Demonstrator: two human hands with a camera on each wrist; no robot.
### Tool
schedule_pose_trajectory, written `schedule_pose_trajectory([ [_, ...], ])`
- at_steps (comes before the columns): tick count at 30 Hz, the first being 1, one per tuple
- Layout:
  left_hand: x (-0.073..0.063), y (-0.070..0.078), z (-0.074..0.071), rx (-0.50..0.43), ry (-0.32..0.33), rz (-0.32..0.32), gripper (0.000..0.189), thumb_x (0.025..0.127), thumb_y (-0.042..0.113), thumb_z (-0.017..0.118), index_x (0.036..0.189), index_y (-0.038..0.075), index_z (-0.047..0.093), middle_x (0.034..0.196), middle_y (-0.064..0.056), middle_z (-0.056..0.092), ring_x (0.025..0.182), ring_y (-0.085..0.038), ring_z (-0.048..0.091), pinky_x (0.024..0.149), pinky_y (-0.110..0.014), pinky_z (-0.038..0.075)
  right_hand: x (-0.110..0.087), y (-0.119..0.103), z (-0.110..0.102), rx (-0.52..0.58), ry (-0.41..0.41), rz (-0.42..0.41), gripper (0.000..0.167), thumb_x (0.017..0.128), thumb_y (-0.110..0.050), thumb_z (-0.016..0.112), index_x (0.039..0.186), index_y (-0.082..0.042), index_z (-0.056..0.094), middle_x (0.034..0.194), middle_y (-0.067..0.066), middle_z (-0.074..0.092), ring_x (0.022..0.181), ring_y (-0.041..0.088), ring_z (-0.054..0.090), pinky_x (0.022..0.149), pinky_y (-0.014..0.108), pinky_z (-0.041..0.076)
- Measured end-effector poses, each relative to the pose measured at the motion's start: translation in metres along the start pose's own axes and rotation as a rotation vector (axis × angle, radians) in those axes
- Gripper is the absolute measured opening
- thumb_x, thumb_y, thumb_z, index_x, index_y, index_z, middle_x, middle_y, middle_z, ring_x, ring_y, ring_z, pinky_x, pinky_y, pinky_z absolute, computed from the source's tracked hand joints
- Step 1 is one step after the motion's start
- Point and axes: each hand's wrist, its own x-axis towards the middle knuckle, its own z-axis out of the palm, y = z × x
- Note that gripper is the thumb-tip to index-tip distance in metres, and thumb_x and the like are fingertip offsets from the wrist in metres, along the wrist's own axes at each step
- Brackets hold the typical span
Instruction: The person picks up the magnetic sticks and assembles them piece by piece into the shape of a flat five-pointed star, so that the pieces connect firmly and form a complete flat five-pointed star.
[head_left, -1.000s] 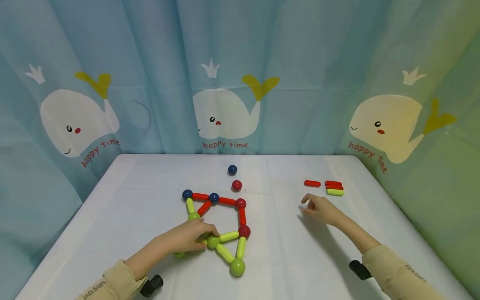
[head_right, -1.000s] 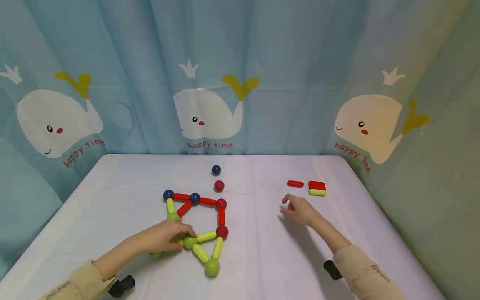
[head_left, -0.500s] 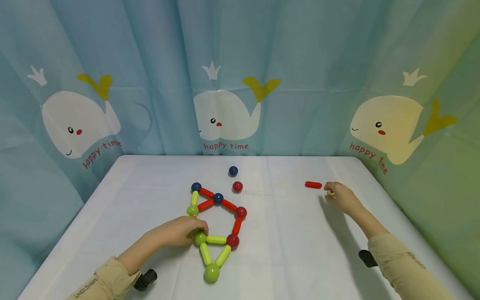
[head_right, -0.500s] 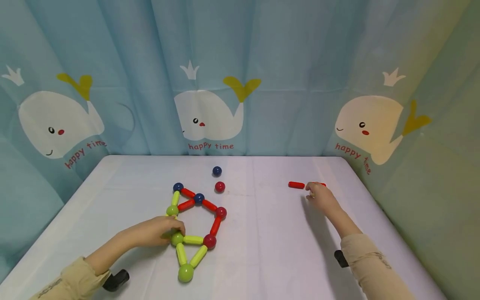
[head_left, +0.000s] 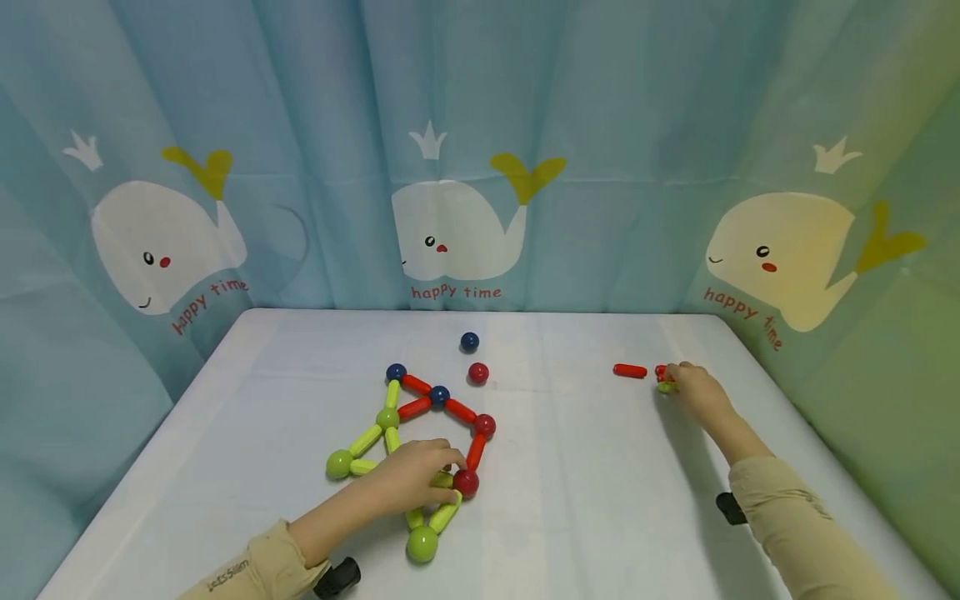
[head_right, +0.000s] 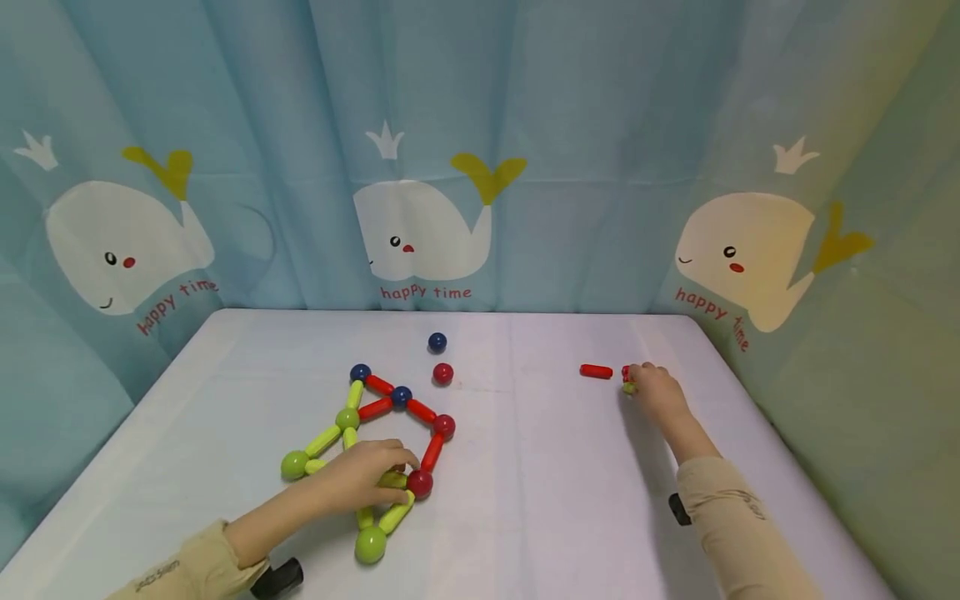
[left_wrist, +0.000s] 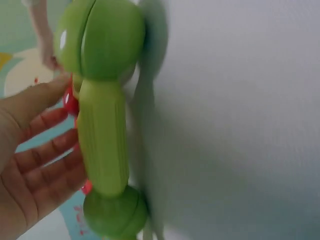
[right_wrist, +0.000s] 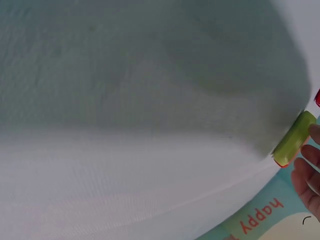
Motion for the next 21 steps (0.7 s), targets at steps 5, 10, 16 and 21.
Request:
schedule_pose_trajectory([
  [5, 0.008, 0.007, 0.010, 0.009, 0.056, -0.025, 0.027, 0.081, 0.027, 0.074, 0.105, 0.016, 0.068, 0.085, 0.009, 0.063, 0.074, -0.004, 0.050, 0.069, -0.019, 0.044, 0.000, -0.002, 0.000, -0.060, -0.008, 0.018, 0.010, 0.076, 0.007, 0.066, 0.085, 0.006, 0.061, 0.076, 0.020, 0.055, 0.069, 0.035, 0.055, 0.063, 0.051, 0.047],
  [10, 0.013, 0.009, 0.016, -0.019, 0.087, -0.078, 0.028, 0.081, 0.023, 0.073, 0.107, 0.013, 0.068, 0.083, 0.008, 0.065, 0.071, -0.005, 0.049, 0.067, -0.018, 0.044, -0.002, -0.001, 0.000, -0.143, -0.013, 0.000, 0.007, 0.078, 0.010, 0.059, 0.082, 0.004, 0.060, 0.076, 0.020, 0.053, 0.070, 0.038, 0.054, 0.059, 0.051, 0.047],
  [16, 0.019, 0.016, 0.017, -0.044, 0.096, -0.158, 0.030, 0.079, 0.021, 0.076, 0.106, 0.010, 0.070, 0.081, 0.005, 0.063, 0.072, -0.008, 0.048, 0.063, -0.017, 0.042, -0.003, 0.000, 0.002, -0.269, 0.014, -0.155, 0.009, 0.081, 0.001, 0.063, 0.079, 0.000, 0.054, 0.078, 0.019, 0.060, 0.071, 0.037, 0.055, 0.056, 0.047, 0.047],
  [21, 0.021, 0.019, 0.016, -0.086, 0.123, -0.183, 0.026, 0.077, 0.018, 0.078, 0.101, 0.008, 0.072, 0.079, 0.004, 0.062, 0.072, -0.008, 0.048, 0.063, -0.017, 0.042, -0.003, -0.017, 0.004, -0.192, -0.006, -0.268, 0.019, 0.078, 0.000, 0.070, 0.080, -0.002, 0.052, 0.072, 0.011, 0.061, 0.065, 0.026, 0.055, 0.058, 0.040, 0.048],
])
